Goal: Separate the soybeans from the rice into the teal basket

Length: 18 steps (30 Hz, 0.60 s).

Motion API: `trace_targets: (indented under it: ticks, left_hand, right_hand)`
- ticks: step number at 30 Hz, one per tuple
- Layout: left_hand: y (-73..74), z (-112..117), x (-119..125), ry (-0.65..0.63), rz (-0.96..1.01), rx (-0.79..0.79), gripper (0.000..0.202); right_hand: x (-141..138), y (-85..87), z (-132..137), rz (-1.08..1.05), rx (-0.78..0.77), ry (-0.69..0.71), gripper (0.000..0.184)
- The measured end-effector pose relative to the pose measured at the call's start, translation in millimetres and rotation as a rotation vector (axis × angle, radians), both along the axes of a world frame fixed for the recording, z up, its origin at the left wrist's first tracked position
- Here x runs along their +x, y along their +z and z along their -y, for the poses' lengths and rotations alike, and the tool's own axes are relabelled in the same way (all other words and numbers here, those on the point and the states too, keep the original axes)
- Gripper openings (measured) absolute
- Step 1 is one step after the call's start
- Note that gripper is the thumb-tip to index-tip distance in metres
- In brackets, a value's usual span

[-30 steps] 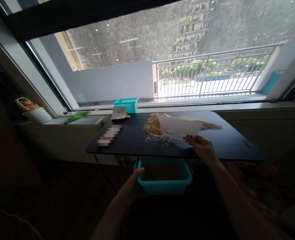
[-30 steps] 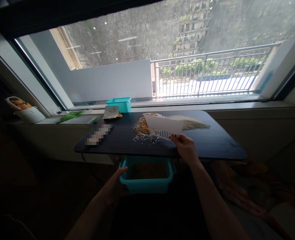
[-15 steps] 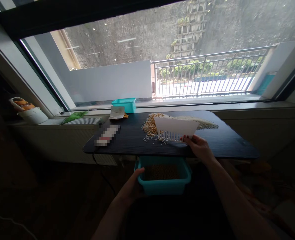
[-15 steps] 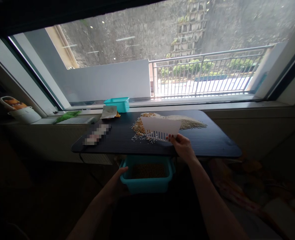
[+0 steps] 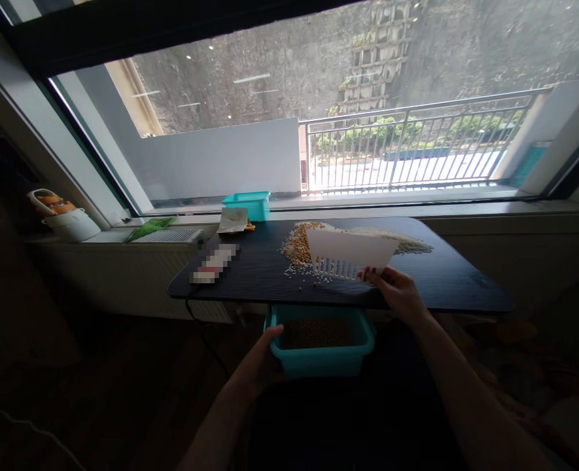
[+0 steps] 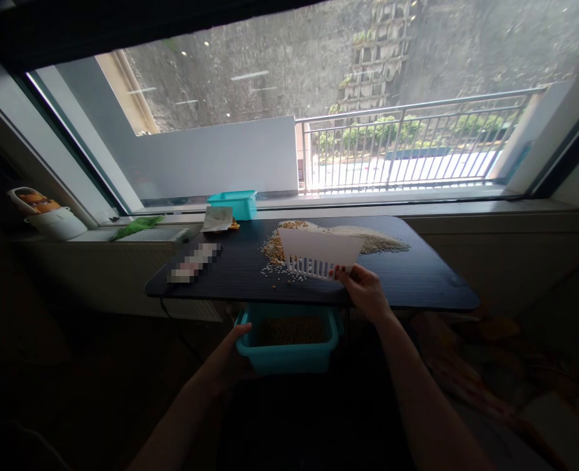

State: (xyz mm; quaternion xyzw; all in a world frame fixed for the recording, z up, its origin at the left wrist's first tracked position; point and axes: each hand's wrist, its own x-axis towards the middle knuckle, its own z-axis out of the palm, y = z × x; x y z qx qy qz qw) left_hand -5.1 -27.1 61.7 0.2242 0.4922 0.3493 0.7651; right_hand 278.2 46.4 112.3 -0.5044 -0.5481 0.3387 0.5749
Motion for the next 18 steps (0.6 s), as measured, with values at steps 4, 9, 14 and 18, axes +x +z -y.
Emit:
trace_targets:
  ticks: [4,9,14,18]
  left_hand:
    - [2.1,0.7,0.5,-0.016,0.005,-0.008,0.059]
    - [3.2,0.9,0.4,-0.011,0.002,-0.003,0.060]
    - [-0.4,0.1,-2.4,0.000,-0.007,0.004,0.062]
    - [-0.5,-0.3,-4.8,0.005,0.001,0.020,0.063]
  right_hand:
    - [1.1,-0.4,1.0,0.015,0.002,0.024,0.036]
    - [2.3,1.2,4.7,0.015,0.003,0.070,0.033]
    - [2.3,4.9,6.5,0.060,-0.028,0.090,0.036]
    - [-2.9,7.8,7.6,0.136,-0.044,0.143,0.040]
